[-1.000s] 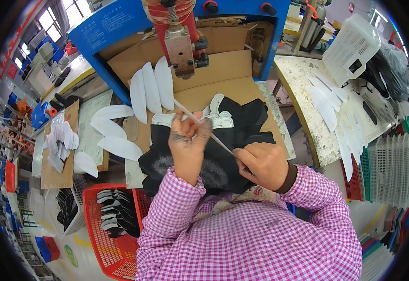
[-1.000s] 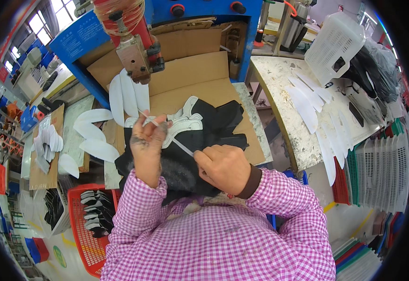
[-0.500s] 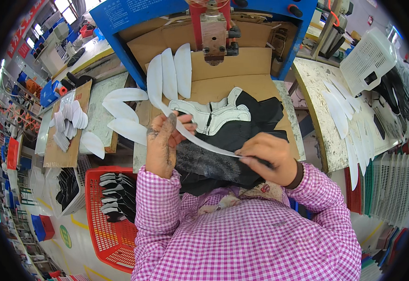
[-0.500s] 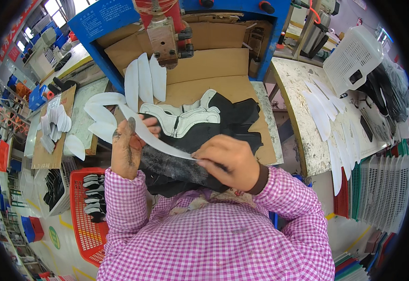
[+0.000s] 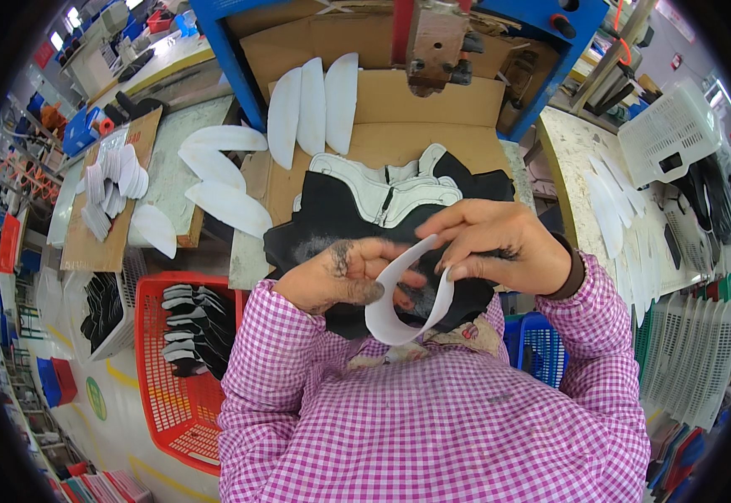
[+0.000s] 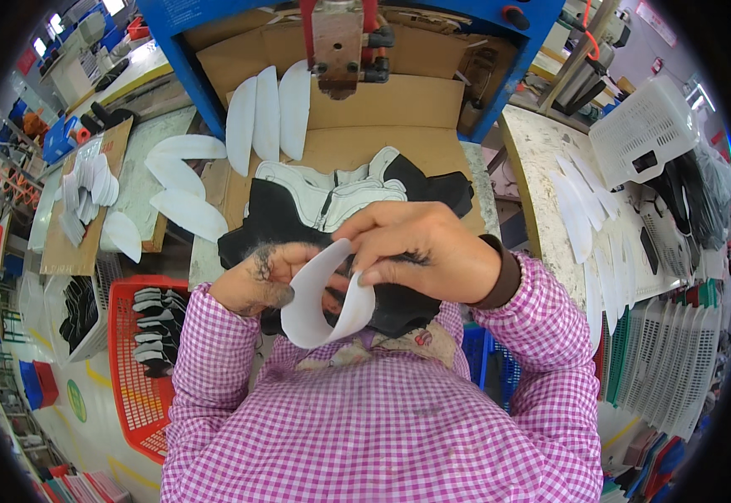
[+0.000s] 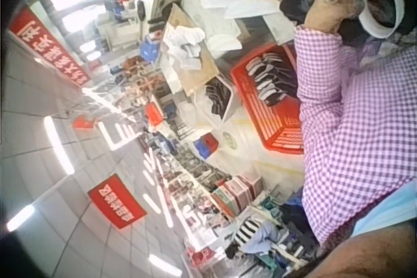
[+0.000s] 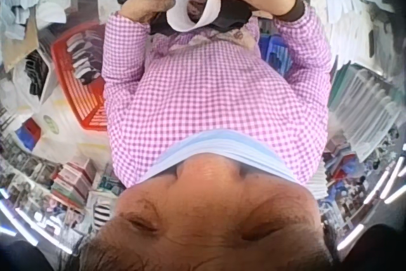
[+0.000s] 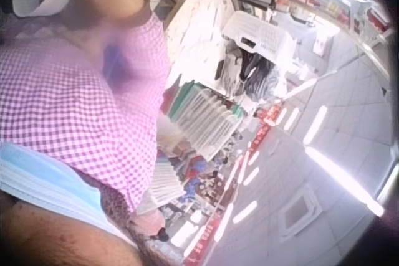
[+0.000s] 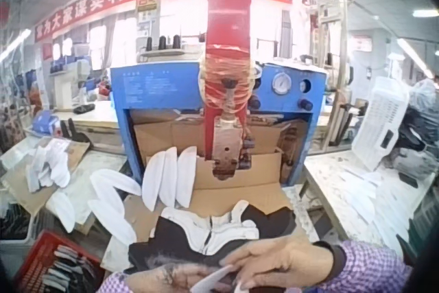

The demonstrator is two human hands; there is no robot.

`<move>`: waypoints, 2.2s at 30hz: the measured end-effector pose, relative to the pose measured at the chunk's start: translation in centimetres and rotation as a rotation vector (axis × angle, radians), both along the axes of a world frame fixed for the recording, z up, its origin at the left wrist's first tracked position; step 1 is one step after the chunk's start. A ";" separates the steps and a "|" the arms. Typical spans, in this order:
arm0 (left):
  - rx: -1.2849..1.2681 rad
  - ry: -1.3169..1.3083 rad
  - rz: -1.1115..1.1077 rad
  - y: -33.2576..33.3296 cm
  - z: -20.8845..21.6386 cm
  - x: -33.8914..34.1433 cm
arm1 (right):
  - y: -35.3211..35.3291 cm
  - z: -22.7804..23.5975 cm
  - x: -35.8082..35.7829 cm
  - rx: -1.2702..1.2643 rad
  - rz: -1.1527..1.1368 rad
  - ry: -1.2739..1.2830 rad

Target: The person repeatedly picks black fabric shoe uppers from a red basket, places them on a worktable, aligns white plastic insoles on the inner surface, and folds the uppers over the insoles. The person continues this cycle for multiple units throughout the clip.

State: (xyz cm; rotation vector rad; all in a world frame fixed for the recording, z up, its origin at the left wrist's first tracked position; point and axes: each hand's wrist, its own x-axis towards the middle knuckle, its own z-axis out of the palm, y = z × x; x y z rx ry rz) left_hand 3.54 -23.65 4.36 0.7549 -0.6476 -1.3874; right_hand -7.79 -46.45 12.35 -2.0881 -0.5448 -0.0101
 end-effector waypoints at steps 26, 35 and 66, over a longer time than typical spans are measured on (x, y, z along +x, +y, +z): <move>0.219 0.460 0.983 2.1 -5.0 -9.5 | -2.4 -17.2 -3.2 1.247 -0.535 0.158; 0.390 -0.157 1.144 -0.2 -6.8 -7.7 | -2.7 -16.9 -2.9 1.168 -0.465 0.161; 0.190 -0.137 1.079 0.2 -8.7 -6.9 | 4.7 0.6 1.3 -0.827 0.228 -0.562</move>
